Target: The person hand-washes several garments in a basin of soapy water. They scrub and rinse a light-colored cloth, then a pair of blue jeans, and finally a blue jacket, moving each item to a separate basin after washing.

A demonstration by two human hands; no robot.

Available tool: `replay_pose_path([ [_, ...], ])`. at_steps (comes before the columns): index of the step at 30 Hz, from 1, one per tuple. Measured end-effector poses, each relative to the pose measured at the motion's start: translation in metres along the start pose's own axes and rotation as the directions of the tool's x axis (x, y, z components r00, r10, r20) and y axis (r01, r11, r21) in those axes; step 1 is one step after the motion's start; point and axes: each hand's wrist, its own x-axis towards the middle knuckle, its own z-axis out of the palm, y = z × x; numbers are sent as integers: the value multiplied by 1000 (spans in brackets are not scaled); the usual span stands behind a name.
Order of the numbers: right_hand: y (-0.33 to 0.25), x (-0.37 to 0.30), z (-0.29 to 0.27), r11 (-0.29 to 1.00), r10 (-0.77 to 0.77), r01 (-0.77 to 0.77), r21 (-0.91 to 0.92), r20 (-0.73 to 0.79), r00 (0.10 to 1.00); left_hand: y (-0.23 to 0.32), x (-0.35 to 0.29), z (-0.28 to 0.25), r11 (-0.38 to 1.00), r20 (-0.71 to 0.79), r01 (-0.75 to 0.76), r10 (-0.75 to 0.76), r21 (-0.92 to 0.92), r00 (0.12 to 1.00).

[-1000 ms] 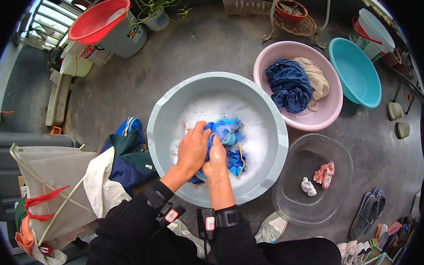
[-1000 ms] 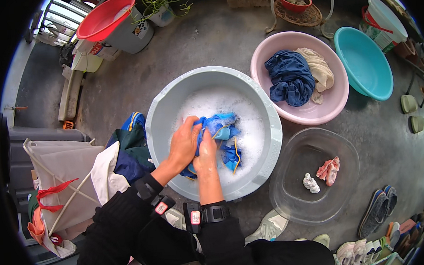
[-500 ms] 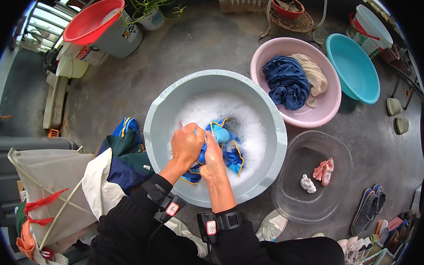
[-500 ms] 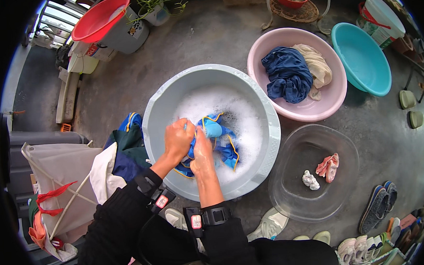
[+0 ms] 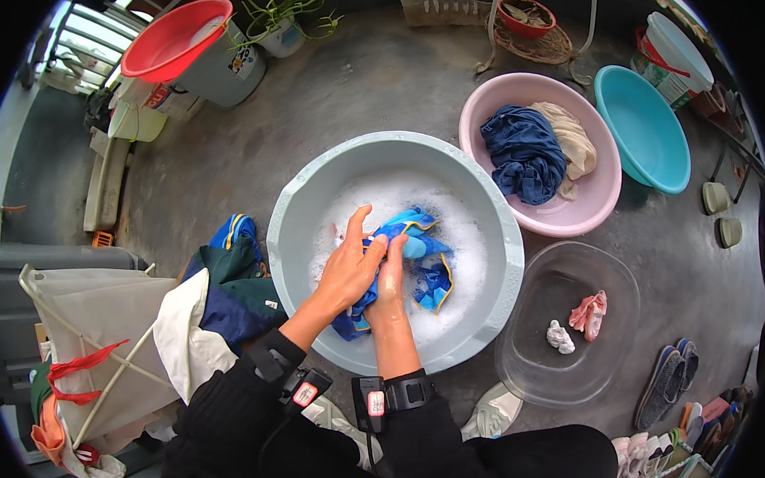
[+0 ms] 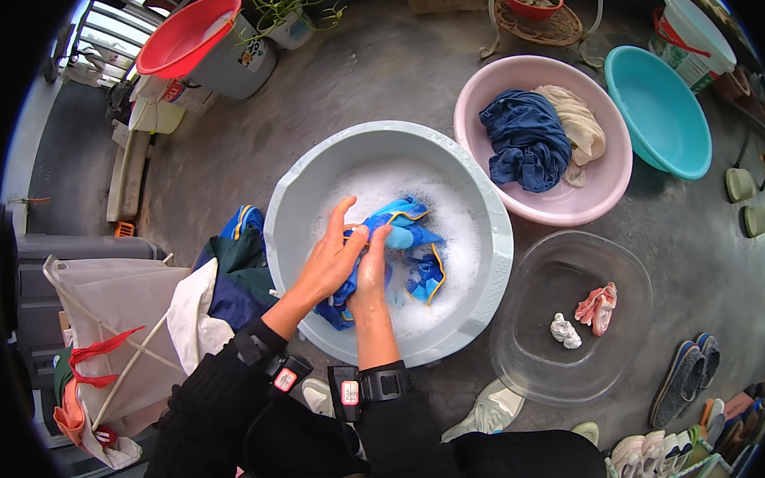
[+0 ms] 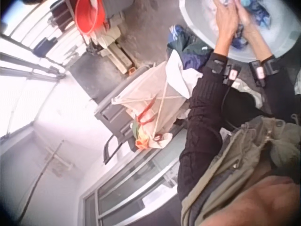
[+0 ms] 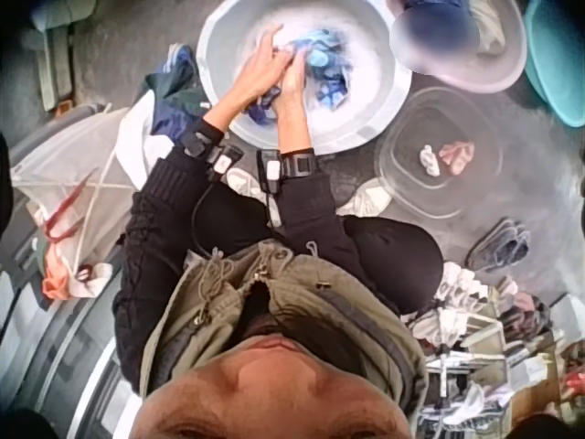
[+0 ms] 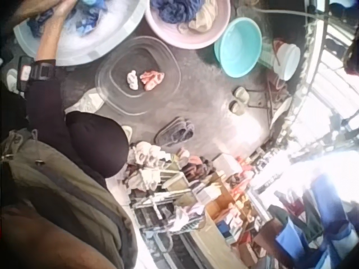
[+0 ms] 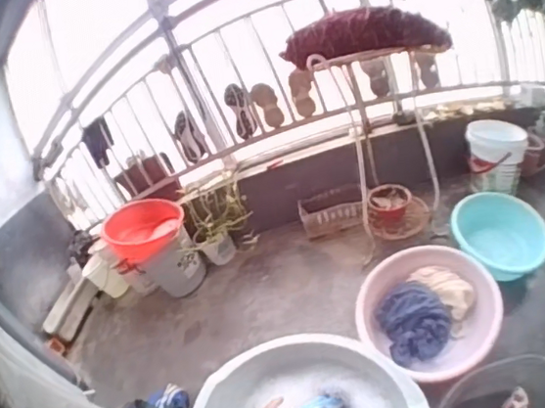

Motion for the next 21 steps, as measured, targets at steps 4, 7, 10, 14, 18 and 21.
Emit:
replay_pose_path([
  [4,-11,0,-18,968,194,-185,167,-43,980,36,-27,14,964,164,-104,64,246,984],
  [7,-19,3,-27,842,107,-448,302,720,686,53,-32,16,923,288,-207,112,323,951],
  [10,8,0,-6,984,-165,145,-107,-221,961,39,-11,5,910,-172,96,-28,402,985],
  [14,5,8,-17,972,126,-188,140,368,921,50,-21,12,861,75,-287,282,420,956],
  [18,4,-1,-7,960,-217,164,-227,-231,948,48,-9,6,912,-180,19,60,409,982],
  [21,-4,-1,-19,1000,2,0,-19,109,994,63,-18,11,891,31,-47,37,451,999],
])
